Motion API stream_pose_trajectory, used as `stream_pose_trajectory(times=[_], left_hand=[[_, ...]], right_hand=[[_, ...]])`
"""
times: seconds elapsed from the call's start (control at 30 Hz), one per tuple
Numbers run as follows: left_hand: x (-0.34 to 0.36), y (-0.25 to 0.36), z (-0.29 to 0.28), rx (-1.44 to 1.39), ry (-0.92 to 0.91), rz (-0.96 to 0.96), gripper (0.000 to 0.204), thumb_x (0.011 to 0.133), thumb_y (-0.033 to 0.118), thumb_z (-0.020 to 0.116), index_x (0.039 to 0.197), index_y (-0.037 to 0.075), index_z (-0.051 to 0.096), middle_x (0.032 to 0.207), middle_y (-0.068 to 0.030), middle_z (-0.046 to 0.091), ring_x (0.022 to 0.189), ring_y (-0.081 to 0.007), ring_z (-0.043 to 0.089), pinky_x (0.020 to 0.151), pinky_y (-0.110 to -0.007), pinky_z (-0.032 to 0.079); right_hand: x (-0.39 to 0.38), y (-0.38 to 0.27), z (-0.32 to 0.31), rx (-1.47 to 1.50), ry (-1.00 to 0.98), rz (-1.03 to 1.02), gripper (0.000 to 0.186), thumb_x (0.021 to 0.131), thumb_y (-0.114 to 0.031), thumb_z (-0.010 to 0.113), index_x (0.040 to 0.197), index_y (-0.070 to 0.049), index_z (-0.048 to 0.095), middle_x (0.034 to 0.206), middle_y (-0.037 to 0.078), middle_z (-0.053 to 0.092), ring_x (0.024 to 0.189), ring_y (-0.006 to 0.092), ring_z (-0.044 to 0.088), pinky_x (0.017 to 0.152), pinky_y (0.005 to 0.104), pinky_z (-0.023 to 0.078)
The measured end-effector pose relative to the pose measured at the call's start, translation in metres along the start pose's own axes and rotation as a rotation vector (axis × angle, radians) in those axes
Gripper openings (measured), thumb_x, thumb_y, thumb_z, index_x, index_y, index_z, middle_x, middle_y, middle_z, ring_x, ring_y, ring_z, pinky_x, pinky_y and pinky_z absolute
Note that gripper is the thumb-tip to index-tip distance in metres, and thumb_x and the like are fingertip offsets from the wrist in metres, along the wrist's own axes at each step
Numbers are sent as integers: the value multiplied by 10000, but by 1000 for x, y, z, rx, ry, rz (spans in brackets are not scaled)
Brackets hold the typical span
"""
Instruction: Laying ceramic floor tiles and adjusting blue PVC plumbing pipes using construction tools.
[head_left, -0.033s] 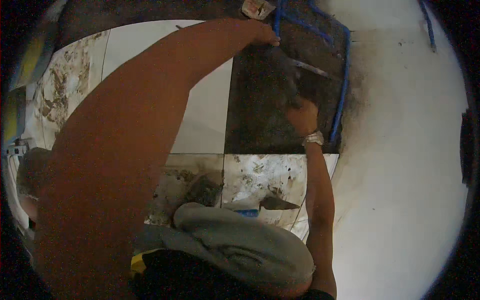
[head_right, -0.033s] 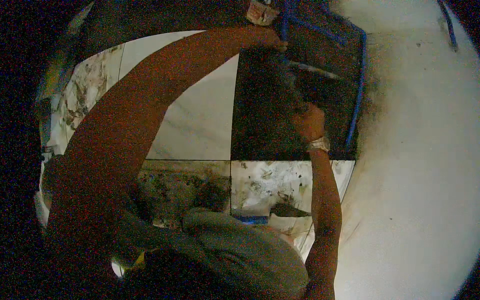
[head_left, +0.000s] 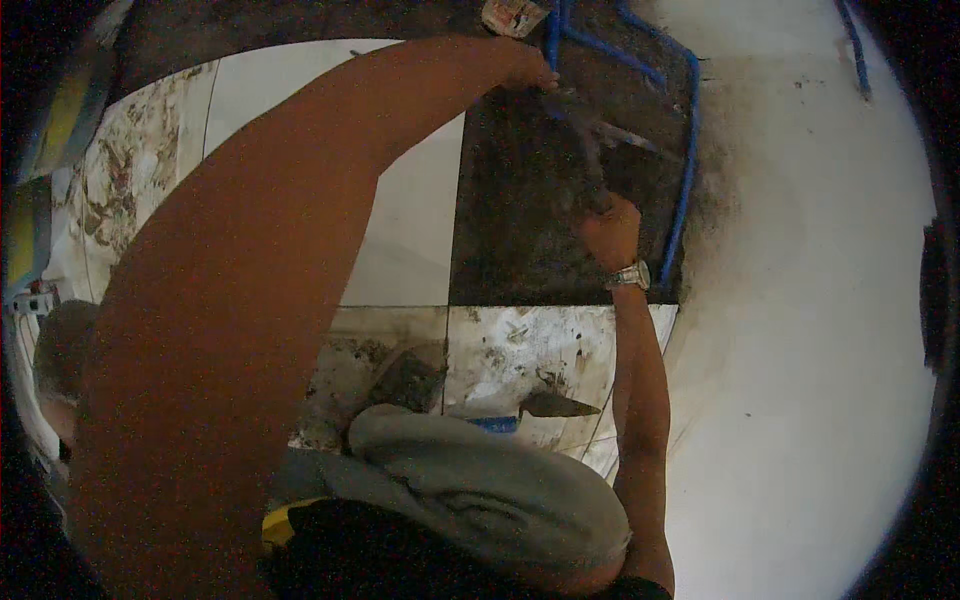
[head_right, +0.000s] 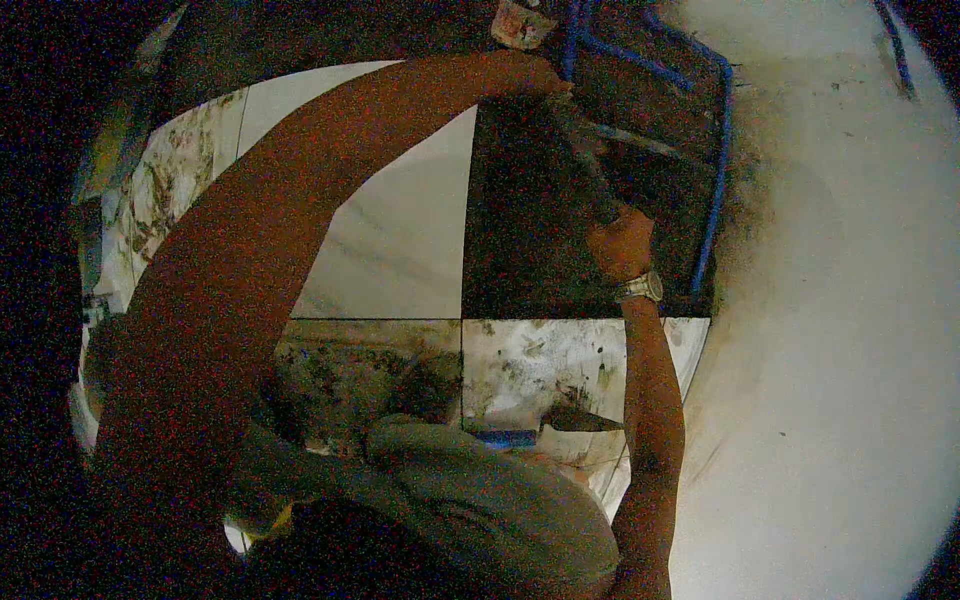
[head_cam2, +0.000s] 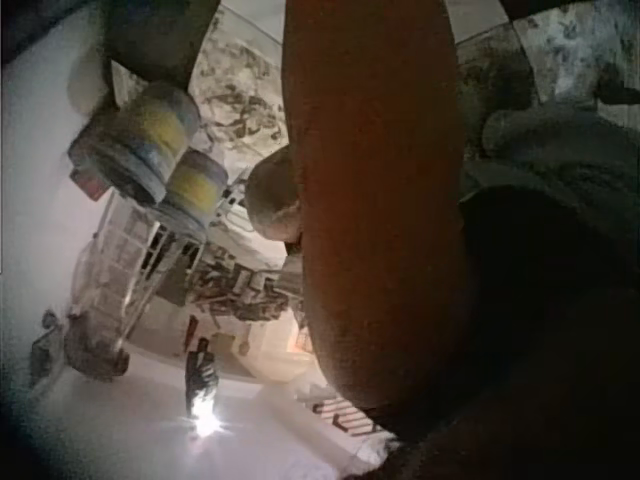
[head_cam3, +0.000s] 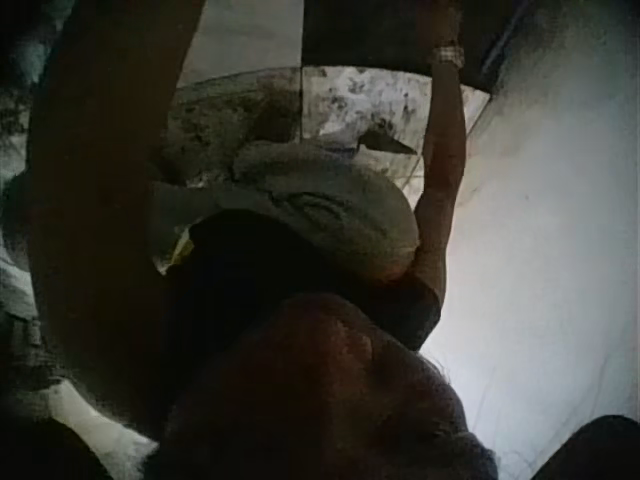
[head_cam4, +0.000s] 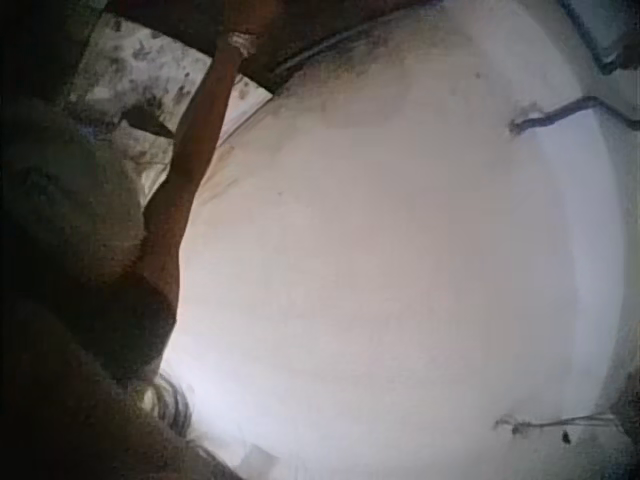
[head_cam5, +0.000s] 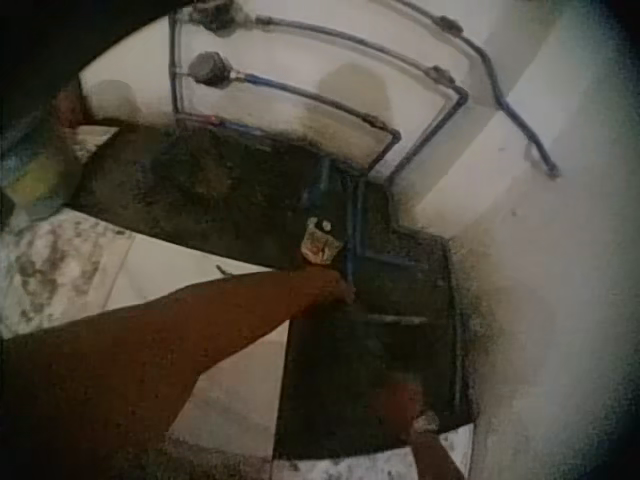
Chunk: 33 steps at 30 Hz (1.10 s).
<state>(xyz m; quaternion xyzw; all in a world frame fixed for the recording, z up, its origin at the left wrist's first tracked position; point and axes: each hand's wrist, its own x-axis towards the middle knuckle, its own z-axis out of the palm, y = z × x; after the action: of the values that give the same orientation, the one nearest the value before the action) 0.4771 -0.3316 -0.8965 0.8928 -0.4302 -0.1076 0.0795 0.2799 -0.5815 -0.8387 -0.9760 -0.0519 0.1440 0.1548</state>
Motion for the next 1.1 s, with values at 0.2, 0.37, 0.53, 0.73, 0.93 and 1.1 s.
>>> stream_pose_trajectory(times=[0.2, 0.37, 0.53, 0.73, 0.93, 1.1], left_hand=[[-4, 1, -4, -91, 45, 9, 479, 945, 462, 343, 1212, 154, 594, 1209, -134, 585, 1129, -334, 547, 957, -461, 441], [15, -18, 21, -107, 66, 22, 428, 939, 449, 435, 1244, 182, 577, 1208, -130, 593, 1121, -330, 557, 976, -435, 434], [29, -21, 17, 62, 22, 67, 385, 969, 353, 392, 1295, 193, 520, 1342, -73, 499, 1215, -319, 482, 998, -446, 414], [6, -3, -10, -264, -217, -150, 405, 968, 291, 420, 1366, 219, 443, 1372, -46, 471, 1245, -312, 451, 1046, -444, 369], [35, -20, 28, 63, -29, 81, 412, 939, 142, 451, 1343, 220, 464, 1357, -53, 487, 1226, -296, 473, 1036, -451, 382], [41, -27, 34, -130, 20, -39, 365, 930, 178, 470, 1291, 206, 519, 1309, -55, 530, 1170, -306, 524, 981, -455, 431]], right_hand=[[-36, -67, -129, 583, 641, -148, 122, 825, -142, 652, 758, -65, 586, 638, 58, 572, 516, 182, 511, 472, 294, 421], [-17, -48, -73, 203, 508, -217, 264, 783, -319, 660, 792, -58, 615, 714, 124, 616, 573, 252, 559, 517, 376, 460], [-7, 34, 25, -74, -82, 95, 349, 698, -308, 697, 893, -22, 651, 807, 184, 660, 654, 288, 615, 602, 418, 491], [-28, -31, -88, -175, 390, 66, 453, 753, -329, 710, 1075, -23, 621, 1062, 204, 623, 948, 292, 589, 786, 438, 468], [-22, -83, -133, 781, 589, -522, 157, 780, -152, 574, 679, -83, 475, 663, 71, 492, 527, 193, 403, 499, 293, 344], [-9, -1, 12, -158, 71, -123, 410, 647, -339, 729, 822, 19, 629, 895, 237, 635, 803, 386, 607, 688, 398, 504]])
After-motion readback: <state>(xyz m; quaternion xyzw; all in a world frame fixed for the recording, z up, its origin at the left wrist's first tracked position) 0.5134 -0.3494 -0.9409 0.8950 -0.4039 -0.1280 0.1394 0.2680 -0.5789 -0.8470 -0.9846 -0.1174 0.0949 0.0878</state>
